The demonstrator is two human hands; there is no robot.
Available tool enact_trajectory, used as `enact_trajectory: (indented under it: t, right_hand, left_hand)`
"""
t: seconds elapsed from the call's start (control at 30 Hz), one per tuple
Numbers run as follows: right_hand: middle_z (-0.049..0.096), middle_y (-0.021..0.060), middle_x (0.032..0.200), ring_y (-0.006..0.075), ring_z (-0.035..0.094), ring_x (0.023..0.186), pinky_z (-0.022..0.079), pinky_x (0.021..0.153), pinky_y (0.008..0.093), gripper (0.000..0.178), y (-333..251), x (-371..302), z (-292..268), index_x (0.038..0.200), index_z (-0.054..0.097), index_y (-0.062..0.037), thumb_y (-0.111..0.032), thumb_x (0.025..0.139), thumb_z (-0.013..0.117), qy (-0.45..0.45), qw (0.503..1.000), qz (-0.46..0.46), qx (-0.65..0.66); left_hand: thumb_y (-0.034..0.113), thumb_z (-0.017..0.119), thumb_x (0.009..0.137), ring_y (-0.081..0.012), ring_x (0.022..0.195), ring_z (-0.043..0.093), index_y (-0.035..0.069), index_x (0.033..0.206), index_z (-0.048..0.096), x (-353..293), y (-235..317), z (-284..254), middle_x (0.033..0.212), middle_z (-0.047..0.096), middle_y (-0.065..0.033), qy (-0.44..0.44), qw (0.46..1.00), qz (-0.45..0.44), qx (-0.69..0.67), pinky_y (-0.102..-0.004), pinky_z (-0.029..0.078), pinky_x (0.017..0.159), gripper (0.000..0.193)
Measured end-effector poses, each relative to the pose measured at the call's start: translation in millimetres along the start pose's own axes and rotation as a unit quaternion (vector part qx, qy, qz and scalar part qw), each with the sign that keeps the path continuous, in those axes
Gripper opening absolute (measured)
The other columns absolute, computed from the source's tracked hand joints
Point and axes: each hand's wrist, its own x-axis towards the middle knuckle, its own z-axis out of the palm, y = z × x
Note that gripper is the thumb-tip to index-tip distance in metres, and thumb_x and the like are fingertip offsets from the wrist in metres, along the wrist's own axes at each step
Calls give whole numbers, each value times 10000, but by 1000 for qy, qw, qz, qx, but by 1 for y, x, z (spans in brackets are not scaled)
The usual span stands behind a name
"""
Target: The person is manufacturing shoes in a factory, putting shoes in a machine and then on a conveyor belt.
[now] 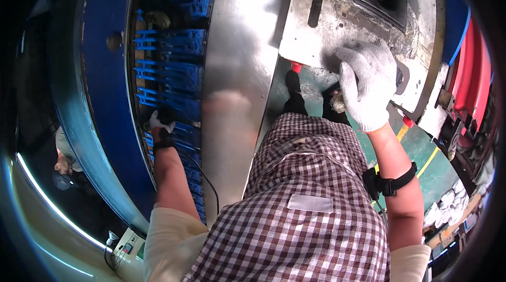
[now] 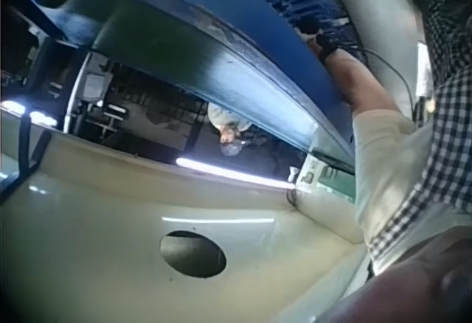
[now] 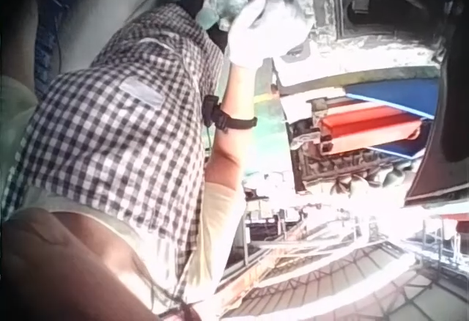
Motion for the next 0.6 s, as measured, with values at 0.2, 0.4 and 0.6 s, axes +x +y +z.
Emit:
enact_trajectory:
  t: [0.2,0.4,0.6]
  right_hand:
    - [722,113,1009,330,668,1059,426,1116,518,192,-4,7,-4,1052,756,-110,-161,883,680,16,1000,-3,0]
    - [683,82,950,296,653,991,475,1036,489,186,0,0,2,1035,745,-133,-220,878,697,35,999,-8,9]
    - [512,229,1504,389,463,1426,350,1203,451,732,-43,18,-7,1538,461,-61,-317,909,733,-159,863,41,478]
  left_hand:
    - [303,688,959,-289,1128,678,91,1189,688,-63,-22,-26,1202,720,-91,-7,991,64,-120,-512,555,983,313]
    - [292,754,869,-337,1302,561,80,1354,607,-212,-100,103,1391,616,-144,-30,989,53,-131,-588,422,1116,549]
    - [303,678,853,-367,1371,520,23,1473,497,-311,-129,250,1475,554,-174,-483,873,-4,-68,-546,386,1184,704]
